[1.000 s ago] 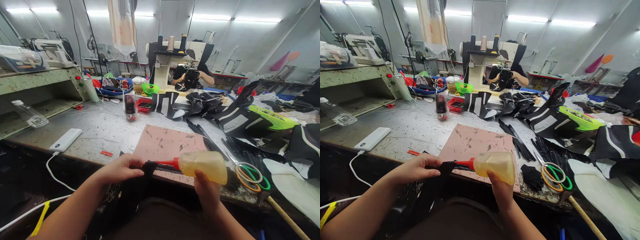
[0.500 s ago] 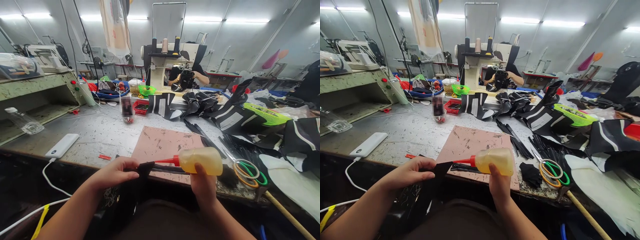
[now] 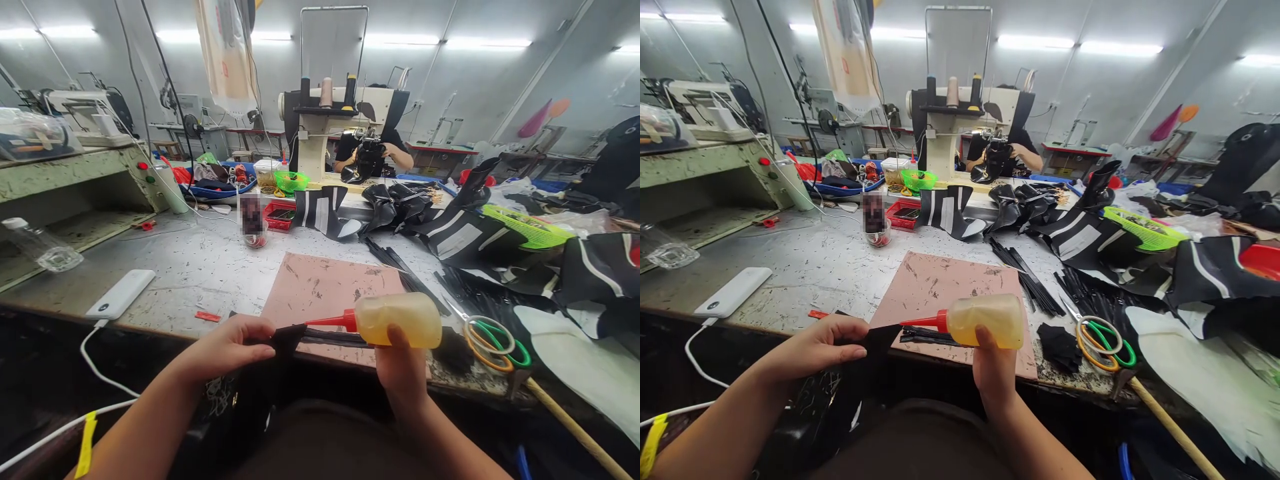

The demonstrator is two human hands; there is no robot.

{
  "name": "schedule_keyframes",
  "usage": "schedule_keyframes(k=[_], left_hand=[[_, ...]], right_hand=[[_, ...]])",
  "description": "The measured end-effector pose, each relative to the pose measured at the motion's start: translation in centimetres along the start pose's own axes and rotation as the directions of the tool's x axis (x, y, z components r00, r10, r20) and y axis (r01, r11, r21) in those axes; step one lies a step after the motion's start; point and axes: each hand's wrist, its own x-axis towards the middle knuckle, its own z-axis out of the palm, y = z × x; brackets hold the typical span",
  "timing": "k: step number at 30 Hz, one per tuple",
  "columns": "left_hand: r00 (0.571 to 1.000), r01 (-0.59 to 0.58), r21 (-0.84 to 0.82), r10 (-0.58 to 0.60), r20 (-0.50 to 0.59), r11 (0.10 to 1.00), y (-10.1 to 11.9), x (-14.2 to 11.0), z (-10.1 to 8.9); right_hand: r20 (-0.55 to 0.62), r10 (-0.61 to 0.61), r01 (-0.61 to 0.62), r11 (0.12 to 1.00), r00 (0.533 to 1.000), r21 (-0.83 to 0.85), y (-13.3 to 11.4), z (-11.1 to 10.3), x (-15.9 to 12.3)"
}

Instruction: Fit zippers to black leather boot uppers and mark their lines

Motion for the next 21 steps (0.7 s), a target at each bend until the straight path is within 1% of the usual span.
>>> schedule_keyframes(k=[4,7,9,11,16,18,21], left_hand=[[0.999,-0.024,-0.029,0.025,0.033,0.999,0.25,0.11,0.07],[0.999,-0.026,-0.043,0.028,0.038,0.999,0.14,0.03,0.03],[1.0,-0.019,-0.033,0.02,0.02,0.999,-0.03,-0.01,-0.03],[1.0,-0.012,-0.02,0.012,0.005,1.0,-0.14,-0.01,-0.06],[0.998,-0.036,-0.051,0.039,0.045,0.998,0.07,0.04,0.0],[0.999,-0.043,-0.046,0.044,0.031,0.998,0.12,-0.04,-0.05],[0.999,-0.032,-0.008,0.032,-0.009,0.999,0.05,-0.15,-0.16]], right_hand=[[0.059,0.009,-0.007,1.0,0.998,-0.023,0.21,0.52,-0.5],[0.03,0.027,-0.026,0.999,0.999,-0.029,0.22,0.41,-0.43],[-0.004,0.029,-0.029,0.999,1.0,-0.015,0.13,0.24,-0.27],[-0.011,0.019,-0.019,1.0,1.0,0.002,0.07,0.18,-0.21],[0.065,-0.02,0.022,0.999,0.998,-0.029,0.35,0.34,-0.48],[0.064,-0.03,0.033,0.998,0.997,-0.048,0.5,0.2,-0.44],[0.029,-0.048,0.05,0.996,0.998,-0.074,0.65,-0.3,-0.17]])
